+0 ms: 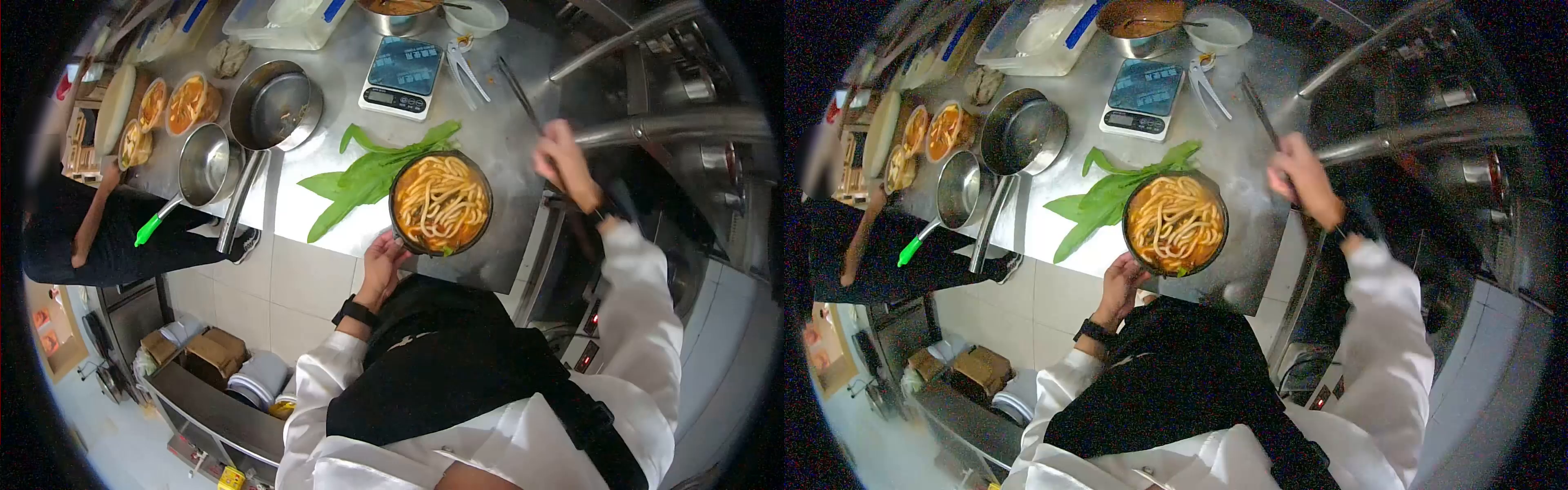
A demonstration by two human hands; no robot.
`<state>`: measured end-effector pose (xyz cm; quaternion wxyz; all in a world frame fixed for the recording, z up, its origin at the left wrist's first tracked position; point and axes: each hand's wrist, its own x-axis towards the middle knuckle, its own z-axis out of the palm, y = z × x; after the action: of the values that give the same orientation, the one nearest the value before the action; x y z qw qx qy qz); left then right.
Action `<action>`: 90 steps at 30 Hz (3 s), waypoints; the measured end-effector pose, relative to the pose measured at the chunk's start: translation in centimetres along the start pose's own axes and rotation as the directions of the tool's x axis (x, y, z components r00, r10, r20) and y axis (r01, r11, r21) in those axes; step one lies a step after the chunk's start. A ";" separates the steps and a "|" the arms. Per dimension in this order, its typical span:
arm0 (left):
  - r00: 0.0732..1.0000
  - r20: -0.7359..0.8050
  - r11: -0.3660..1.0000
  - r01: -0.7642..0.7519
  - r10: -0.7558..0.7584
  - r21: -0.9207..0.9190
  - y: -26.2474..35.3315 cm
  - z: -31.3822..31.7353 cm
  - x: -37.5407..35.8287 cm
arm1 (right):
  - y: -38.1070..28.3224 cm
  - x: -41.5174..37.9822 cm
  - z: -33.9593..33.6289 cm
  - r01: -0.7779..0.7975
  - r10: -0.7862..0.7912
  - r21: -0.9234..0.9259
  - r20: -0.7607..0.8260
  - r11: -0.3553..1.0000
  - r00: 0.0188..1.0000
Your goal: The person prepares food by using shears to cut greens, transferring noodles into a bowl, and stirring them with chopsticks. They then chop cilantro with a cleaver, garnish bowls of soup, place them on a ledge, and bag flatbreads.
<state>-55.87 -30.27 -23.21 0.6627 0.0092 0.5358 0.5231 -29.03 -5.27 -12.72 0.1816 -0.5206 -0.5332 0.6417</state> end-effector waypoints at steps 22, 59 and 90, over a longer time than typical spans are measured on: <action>0.703 0.286 0.276 -0.570 0.651 0.774 2.9 1.4 2.8 | -1.1 -17.7 7.0 0.328 -0.317 -0.025 -0.329 0.944 0.889; 0.779 0.303 0.207 -0.478 0.548 0.854 6.0 -6.2 1.6 | 10.5 -10.8 4.9 0.422 0.148 0.746 -0.563 0.515 0.813; 0.920 0.216 0.621 -0.381 0.327 0.685 6.5 -7.8 1.9 | -5.8 -18.2 5.6 0.449 -0.427 -0.023 -0.358 0.893 0.830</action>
<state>-66.18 -30.27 -24.12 0.5084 0.3893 0.6600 0.3929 -28.60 -20.28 0.32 0.4325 -0.4856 -0.5765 0.4947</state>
